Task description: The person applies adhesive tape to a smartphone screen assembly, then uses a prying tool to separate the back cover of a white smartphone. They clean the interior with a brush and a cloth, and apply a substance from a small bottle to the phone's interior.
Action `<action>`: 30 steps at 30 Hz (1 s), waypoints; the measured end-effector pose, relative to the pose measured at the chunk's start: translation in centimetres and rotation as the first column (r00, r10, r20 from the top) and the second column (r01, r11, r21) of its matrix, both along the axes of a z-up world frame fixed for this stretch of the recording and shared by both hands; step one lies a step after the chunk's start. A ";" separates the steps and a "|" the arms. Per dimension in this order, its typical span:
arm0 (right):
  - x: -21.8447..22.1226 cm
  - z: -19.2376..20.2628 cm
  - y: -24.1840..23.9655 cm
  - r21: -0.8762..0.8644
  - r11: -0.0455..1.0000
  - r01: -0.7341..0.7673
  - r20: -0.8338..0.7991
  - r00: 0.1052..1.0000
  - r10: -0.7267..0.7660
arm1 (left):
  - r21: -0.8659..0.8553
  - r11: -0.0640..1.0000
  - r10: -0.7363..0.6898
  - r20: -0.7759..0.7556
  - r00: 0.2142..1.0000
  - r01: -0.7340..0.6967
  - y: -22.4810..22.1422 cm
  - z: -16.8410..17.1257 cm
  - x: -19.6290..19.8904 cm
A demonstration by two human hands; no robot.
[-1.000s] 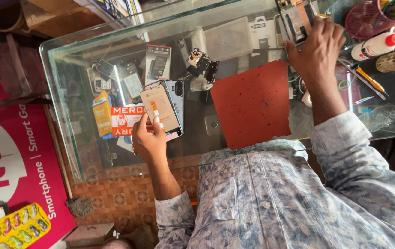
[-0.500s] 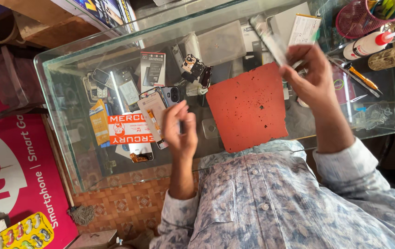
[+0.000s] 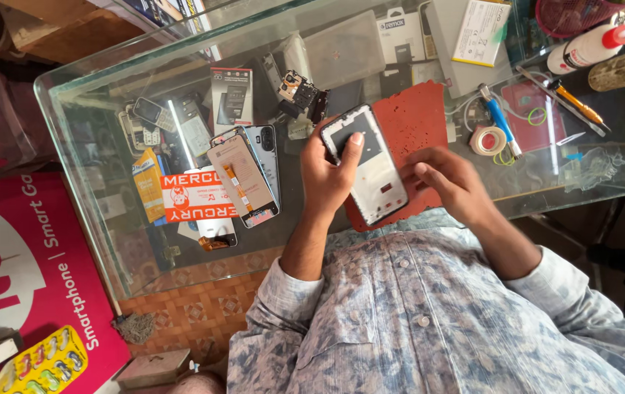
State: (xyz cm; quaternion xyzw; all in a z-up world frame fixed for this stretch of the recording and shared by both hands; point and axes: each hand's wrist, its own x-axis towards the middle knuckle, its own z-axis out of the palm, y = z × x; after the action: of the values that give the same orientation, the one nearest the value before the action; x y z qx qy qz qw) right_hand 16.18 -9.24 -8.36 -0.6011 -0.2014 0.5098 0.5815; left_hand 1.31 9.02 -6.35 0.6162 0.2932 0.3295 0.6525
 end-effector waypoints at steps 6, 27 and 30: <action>4.7 1.2 -3.3 0.066 0.962 0.263 0.953 0.269 -0.139 | 0.171 0.984 -0.010 -0.243 0.970 0.053 0.4 -1.0 0.4; 11.4 1.6 -4.2 -0.166 0.960 0.227 0.952 0.290 0.096 | 0.131 0.989 -0.012 -0.358 0.934 0.063 -0.1 -5.1 1.2; 10.8 0.3 -3.6 -0.214 0.952 0.220 0.953 0.261 0.154 | 0.097 0.993 -0.031 -0.388 0.921 0.074 -0.1 -5.0 1.4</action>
State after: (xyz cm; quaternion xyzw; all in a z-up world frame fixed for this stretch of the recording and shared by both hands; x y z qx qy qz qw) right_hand 26.97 -12.80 -8.07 -0.8718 -0.4188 0.0507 0.2489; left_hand 2.70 8.92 -11.32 0.7115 0.3805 0.1998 0.5559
